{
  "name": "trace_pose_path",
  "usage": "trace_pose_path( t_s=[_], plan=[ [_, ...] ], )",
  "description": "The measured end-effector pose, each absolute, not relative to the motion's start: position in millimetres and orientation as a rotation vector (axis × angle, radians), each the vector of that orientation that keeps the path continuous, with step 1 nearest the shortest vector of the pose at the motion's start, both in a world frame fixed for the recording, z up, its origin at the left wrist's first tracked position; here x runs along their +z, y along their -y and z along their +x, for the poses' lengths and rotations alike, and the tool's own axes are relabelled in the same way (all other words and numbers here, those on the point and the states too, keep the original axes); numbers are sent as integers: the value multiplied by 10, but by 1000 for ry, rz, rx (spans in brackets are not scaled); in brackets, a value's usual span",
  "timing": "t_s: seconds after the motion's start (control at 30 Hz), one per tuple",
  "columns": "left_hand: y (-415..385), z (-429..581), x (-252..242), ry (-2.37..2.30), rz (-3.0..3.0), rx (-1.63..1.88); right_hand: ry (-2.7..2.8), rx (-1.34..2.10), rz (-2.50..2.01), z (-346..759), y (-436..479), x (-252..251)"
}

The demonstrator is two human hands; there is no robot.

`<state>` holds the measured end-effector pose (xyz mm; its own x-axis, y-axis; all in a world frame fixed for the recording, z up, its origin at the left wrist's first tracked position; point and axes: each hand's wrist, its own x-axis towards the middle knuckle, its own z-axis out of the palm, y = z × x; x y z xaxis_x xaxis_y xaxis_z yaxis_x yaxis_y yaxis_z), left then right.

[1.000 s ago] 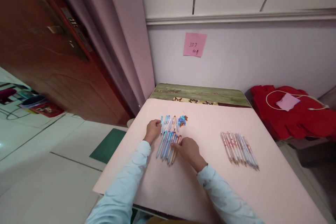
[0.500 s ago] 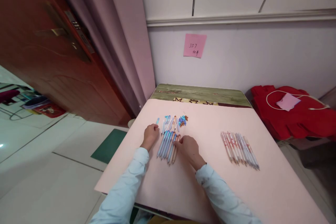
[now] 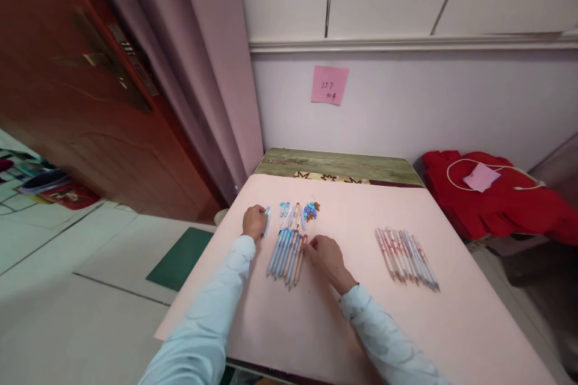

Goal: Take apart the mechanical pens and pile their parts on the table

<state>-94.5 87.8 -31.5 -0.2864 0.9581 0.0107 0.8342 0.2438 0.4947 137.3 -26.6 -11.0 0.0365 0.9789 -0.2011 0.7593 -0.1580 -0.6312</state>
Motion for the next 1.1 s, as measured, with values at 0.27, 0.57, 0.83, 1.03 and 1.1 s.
trace_pose_path(
  t_s=[0.27, 0.57, 0.83, 1.03, 1.1],
  plan=[
    [-812, -982, -361, -2191, 1746, 641, 1726, 775, -1976, 1466, 66, -57],
    [-883, -1074, -355, -2179, 1793, 590, 1765, 795, -1983, 1538, 117, -132],
    [-890, -1056, -362, -2170, 1832, 569, 1834, 847, -1770, 1425, 89, -162],
    [-924, -1117, -398, -2177, 1819, 585, 1893, 782, -1770, 1437, 98, -248],
    [-924, -1143, -405, -2184, 1803, 602, 1869, 768, -1766, 1489, 119, -266]
  ],
)
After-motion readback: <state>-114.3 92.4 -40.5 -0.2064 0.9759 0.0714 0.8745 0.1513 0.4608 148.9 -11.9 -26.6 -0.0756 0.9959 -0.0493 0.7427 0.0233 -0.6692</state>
